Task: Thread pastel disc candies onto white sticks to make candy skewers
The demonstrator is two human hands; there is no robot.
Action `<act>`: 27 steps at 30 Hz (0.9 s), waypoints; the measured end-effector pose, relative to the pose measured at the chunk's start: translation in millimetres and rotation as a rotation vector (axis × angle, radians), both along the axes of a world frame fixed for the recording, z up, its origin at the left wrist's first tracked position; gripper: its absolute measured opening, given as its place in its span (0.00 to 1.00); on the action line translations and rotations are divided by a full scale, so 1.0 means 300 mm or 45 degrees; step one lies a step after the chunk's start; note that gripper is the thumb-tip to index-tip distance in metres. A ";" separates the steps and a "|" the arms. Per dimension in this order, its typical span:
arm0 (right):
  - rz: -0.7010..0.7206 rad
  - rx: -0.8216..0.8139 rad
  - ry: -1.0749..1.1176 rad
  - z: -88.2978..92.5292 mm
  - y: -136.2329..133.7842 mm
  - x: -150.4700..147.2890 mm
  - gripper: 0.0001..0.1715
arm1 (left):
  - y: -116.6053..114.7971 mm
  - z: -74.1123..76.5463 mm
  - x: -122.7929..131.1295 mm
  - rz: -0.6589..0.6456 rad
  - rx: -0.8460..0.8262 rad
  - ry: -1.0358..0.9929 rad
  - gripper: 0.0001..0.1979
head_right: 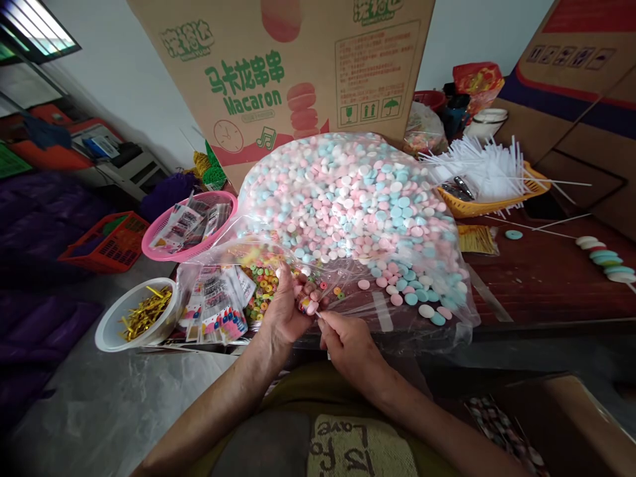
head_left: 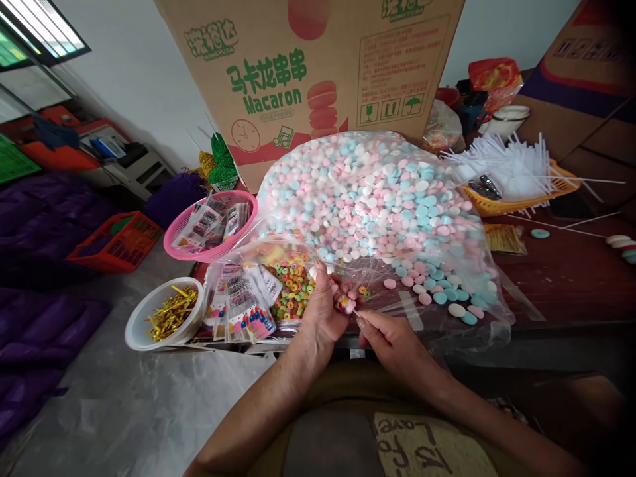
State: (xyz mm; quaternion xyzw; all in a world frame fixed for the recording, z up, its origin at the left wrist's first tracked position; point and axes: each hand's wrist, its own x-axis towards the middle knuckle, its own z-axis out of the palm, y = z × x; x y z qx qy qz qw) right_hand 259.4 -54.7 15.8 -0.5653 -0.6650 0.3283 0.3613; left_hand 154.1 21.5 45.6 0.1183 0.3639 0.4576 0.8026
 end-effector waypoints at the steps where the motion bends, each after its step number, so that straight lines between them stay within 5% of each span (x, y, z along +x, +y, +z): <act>1: -0.010 -0.102 0.104 0.009 0.001 -0.002 0.23 | -0.008 -0.008 0.002 -0.034 0.031 -0.004 0.28; 5: -0.128 -0.292 0.389 0.030 0.010 0.008 0.25 | -0.040 -0.058 -0.027 0.093 0.303 0.340 0.27; 8: -0.261 -0.223 0.347 0.035 0.017 0.021 0.23 | -0.059 -0.091 -0.064 0.348 0.863 0.903 0.14; 12: -0.315 -0.139 0.287 0.034 0.018 0.027 0.18 | -0.061 -0.105 -0.072 0.145 1.346 1.240 0.05; 18: -0.277 -0.331 0.655 0.045 -0.008 0.024 0.18 | -0.040 -0.123 -0.043 0.031 1.068 0.988 0.09; 27: -0.255 -0.478 1.131 0.066 -0.014 0.006 0.18 | -0.025 -0.125 0.009 0.065 0.880 1.098 0.21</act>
